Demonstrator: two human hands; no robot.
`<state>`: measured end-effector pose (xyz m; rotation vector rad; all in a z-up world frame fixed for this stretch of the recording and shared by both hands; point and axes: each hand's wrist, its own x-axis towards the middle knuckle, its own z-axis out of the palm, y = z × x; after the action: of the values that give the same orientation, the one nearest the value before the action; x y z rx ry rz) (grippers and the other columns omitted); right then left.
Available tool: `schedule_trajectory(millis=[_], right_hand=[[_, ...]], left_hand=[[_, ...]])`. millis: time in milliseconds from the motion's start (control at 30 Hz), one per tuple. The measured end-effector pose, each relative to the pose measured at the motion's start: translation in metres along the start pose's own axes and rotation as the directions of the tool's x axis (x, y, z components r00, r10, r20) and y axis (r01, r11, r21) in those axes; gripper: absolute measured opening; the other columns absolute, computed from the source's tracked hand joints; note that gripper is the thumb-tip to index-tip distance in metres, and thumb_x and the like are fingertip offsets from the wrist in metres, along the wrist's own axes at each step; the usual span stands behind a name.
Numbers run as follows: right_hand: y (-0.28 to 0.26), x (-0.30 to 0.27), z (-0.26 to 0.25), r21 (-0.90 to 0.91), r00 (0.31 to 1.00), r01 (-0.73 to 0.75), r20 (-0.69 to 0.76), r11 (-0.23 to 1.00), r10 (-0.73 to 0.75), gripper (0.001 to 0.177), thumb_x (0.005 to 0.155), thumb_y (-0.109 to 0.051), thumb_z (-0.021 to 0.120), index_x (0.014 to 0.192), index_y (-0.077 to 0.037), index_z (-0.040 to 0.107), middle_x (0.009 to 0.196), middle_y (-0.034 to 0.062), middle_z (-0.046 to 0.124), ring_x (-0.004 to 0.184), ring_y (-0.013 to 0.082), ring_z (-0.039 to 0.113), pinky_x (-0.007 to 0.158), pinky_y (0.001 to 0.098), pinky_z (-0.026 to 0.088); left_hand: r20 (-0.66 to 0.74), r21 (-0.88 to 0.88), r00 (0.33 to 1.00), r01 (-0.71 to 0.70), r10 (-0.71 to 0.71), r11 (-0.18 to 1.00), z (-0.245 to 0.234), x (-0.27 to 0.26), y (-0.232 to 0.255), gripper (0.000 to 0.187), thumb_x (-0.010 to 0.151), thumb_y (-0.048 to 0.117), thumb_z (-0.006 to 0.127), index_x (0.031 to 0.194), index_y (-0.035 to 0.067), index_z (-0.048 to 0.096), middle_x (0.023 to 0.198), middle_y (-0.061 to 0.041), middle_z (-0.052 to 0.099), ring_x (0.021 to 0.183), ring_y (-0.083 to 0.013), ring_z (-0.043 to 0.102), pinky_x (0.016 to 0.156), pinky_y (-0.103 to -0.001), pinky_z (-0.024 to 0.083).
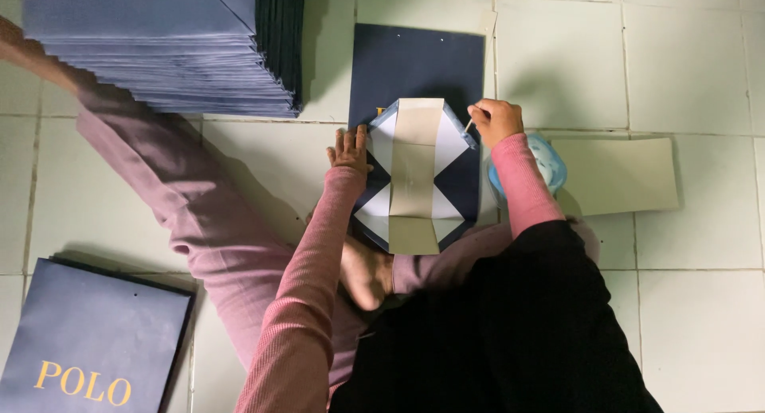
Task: Assembling the bottom of a paper bag by folding and applying glue with a stick
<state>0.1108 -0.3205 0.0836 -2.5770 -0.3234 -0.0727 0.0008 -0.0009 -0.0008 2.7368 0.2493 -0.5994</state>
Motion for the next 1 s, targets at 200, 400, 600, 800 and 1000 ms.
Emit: schedule_trajectory(millis=[200, 400, 600, 800, 1000], right_hand=[[-0.044, 0.031, 0.009, 0.249, 0.994, 0.031, -0.111, 0.968, -0.003, 0.010, 0.098, -0.020, 0.071, 0.095, -0.021, 0.080, 0.069, 0.0037, 0.073, 0.074, 0.0202, 0.076, 0.069, 0.0359, 0.063], [-0.077, 0.022, -0.004, 0.302, 0.985, 0.085, -0.171, 0.949, -0.034, 0.010, 0.099, -0.018, 0.073, 0.095, -0.021, 0.082, 0.071, 0.0037, 0.074, 0.073, 0.0210, 0.076, 0.065, 0.0364, 0.062], [-0.103, 0.016, 0.044, 0.342, 0.983, 0.131, -0.168, 0.931, -0.076, 0.011, 0.097, -0.020, 0.072, 0.100, -0.020, 0.082, 0.072, 0.0055, 0.075, 0.079, 0.0276, 0.076, 0.068, 0.0420, 0.063], [-0.104, 0.012, 0.047, 0.308, 0.969, 0.189, -0.215, 0.932, -0.125, 0.013, 0.098, -0.017, 0.070, 0.102, -0.019, 0.082, 0.077, 0.0056, 0.077, 0.081, 0.0269, 0.076, 0.072, 0.0419, 0.063], [-0.048, 0.006, 0.034, 0.034, 0.917, 0.282, -0.304, 0.959, -0.259, 0.010, 0.100, -0.015, 0.070, 0.101, -0.019, 0.080, 0.085, 0.0068, 0.077, 0.082, 0.0288, 0.075, 0.070, 0.0395, 0.063]], left_hand=[[0.014, -0.040, 1.000, -0.001, 0.001, 0.999, 0.002, 0.005, -0.002, 0.118, 0.085, 0.030, 0.083, 0.165, 0.029, -0.005, 0.165, -0.008, 0.016, 0.156, -0.0377, 0.007, 0.123, -0.064, 0.021], [0.025, -0.016, 1.000, 0.006, -0.006, 1.000, -0.001, 0.002, -0.001, 0.118, 0.085, 0.031, 0.083, 0.164, 0.029, -0.005, 0.165, -0.008, 0.015, 0.157, -0.0372, 0.006, 0.123, -0.063, 0.020], [0.029, -0.016, 1.000, 0.008, -0.007, 1.000, -0.004, 0.001, 0.000, 0.118, 0.086, 0.031, 0.082, 0.164, 0.029, -0.006, 0.165, -0.008, 0.016, 0.157, -0.0369, 0.007, 0.123, -0.062, 0.021], [0.014, -0.006, 1.000, -0.002, 0.002, 1.000, 0.000, 0.001, -0.001, 0.117, 0.086, 0.031, 0.082, 0.165, 0.029, -0.004, 0.165, -0.008, 0.015, 0.156, -0.0367, 0.007, 0.123, -0.061, 0.021], [0.016, 0.003, 1.000, -0.007, 0.007, 1.000, -0.004, -0.004, 0.001, 0.118, 0.086, 0.032, 0.082, 0.165, 0.027, -0.005, 0.166, -0.010, 0.014, 0.156, -0.0379, 0.007, 0.122, -0.063, 0.022]])
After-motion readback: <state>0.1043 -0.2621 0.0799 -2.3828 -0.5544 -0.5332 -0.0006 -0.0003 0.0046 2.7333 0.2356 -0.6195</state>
